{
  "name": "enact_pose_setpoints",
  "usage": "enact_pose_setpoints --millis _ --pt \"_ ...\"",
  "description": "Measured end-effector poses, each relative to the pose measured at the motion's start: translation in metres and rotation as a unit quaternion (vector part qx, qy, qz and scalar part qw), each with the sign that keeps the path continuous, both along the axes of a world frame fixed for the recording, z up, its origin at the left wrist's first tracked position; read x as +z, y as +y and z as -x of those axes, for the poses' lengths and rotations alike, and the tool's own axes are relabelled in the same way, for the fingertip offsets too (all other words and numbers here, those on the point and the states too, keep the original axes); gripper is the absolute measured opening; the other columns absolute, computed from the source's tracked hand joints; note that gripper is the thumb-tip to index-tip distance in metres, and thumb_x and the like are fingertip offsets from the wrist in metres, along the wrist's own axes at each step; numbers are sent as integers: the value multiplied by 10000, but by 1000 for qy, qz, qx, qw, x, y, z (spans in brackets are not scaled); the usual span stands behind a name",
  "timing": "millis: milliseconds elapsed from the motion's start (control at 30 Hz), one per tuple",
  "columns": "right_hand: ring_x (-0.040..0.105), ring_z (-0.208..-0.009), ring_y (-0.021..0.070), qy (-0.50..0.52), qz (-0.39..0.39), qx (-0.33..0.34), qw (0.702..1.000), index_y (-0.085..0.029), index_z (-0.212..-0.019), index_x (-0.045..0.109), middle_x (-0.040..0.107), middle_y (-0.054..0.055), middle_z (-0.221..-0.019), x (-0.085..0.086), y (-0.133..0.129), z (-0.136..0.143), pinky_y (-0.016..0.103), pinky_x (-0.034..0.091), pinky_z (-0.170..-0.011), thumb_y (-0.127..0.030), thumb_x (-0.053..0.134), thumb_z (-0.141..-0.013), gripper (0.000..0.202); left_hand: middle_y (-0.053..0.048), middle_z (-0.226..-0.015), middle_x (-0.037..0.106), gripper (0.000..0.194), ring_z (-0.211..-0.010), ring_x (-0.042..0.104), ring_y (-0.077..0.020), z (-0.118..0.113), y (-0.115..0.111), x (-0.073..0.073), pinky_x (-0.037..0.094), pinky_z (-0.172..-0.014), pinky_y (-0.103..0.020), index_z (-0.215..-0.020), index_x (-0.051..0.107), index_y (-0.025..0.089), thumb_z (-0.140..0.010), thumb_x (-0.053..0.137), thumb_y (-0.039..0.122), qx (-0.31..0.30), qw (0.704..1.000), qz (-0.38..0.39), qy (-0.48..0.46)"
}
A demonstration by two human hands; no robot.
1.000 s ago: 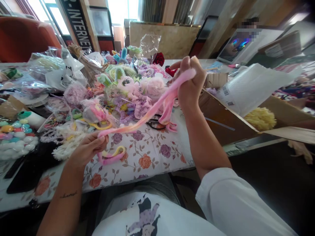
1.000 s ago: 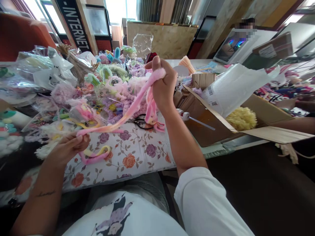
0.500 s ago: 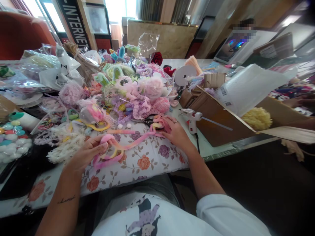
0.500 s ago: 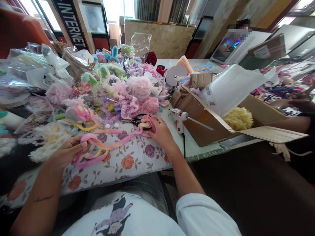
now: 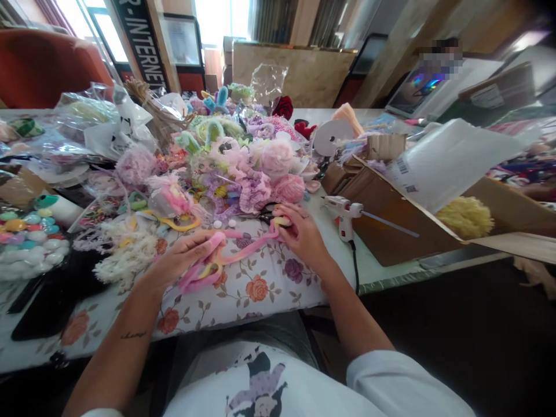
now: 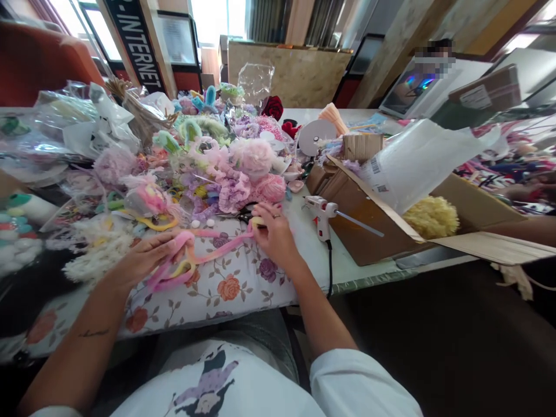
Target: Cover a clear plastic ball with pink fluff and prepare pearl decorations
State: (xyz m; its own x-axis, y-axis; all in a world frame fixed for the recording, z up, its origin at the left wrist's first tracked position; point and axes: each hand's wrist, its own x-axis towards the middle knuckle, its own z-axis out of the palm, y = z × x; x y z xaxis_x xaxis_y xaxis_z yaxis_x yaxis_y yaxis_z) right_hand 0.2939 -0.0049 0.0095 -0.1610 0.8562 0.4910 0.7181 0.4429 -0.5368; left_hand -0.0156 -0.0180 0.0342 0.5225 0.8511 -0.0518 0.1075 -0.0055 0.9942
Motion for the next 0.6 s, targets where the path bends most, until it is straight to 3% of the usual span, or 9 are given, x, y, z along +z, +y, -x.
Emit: enact_pose_setpoints --millis 100,167,200,267,333,400,500,600 --pt "489 -1321 255 131 97 196 967 -306 -1494 324 543 98 -1401 16 -17 39 447 434 -1071 -377 638 -870 702 -50 -758 583 423 -678 535 -143 -9 7 11 447 -606 -249 -986 681 128 -919 510 509 -59 998 21 -19" --pt "574 -1210 237 202 157 267 929 -315 -1519 255 605 89 -1301 19 -20 62 384 512 -968 -419 696 -825 829 -67 -778 622 437 -705 573 -160 -16 12 20 474 -636 -264 -960 693 127 -921 499 517 -97 995 22 3" --pt "631 -1086 219 222 183 280 916 -299 -1502 302 648 77 -1195 19 -19 69 346 547 -882 -418 702 -817 801 -65 -772 636 421 -699 581 -160 -19 15 25 479 -635 -264 -977 696 130 -916 516 506 -116 993 21 19" --pt "657 -795 166 228 224 277 906 -244 -1366 512 676 34 -939 16 -13 74 274 557 -686 -386 656 -842 562 -45 -738 645 386 -643 569 -142 -21 18 32 468 -600 -250 -1075 684 140 -896 567 461 -132 990 25 46" --pt "619 -644 143 202 242 247 916 -199 -1139 664 650 12 -779 14 -5 64 234 504 -548 -331 563 -878 309 -26 -704 639 409 -578 527 -116 -15 20 34 434 -551 -229 -1176 652 137 -874 607 410 -120 990 36 60" --pt "628 -634 157 159 208 183 948 -182 -979 704 655 17 -739 14 3 44 233 477 -528 -266 497 -875 247 -18 -684 628 441 -558 499 -101 -3 21 31 407 -529 -214 -1218 635 123 -862 622 382 -99 992 46 64" --pt "660 -707 194 52 99 25 993 -177 -953 719 717 48 -817 18 14 9 272 488 -636 -172 460 -821 291 -4 -670 606 438 -576 494 -95 19 22 24 398 -539 -200 -1229 635 129 -874 605 383 -89 991 57 84" --pt "677 -802 254 -102 83 -129 983 -169 -1034 728 747 106 -888 20 22 -14 313 472 -698 -148 453 -824 347 -2 -704 612 382 -625 511 -98 35 23 21 403 -566 -185 -1175 664 155 -889 590 397 -93 986 47 126"
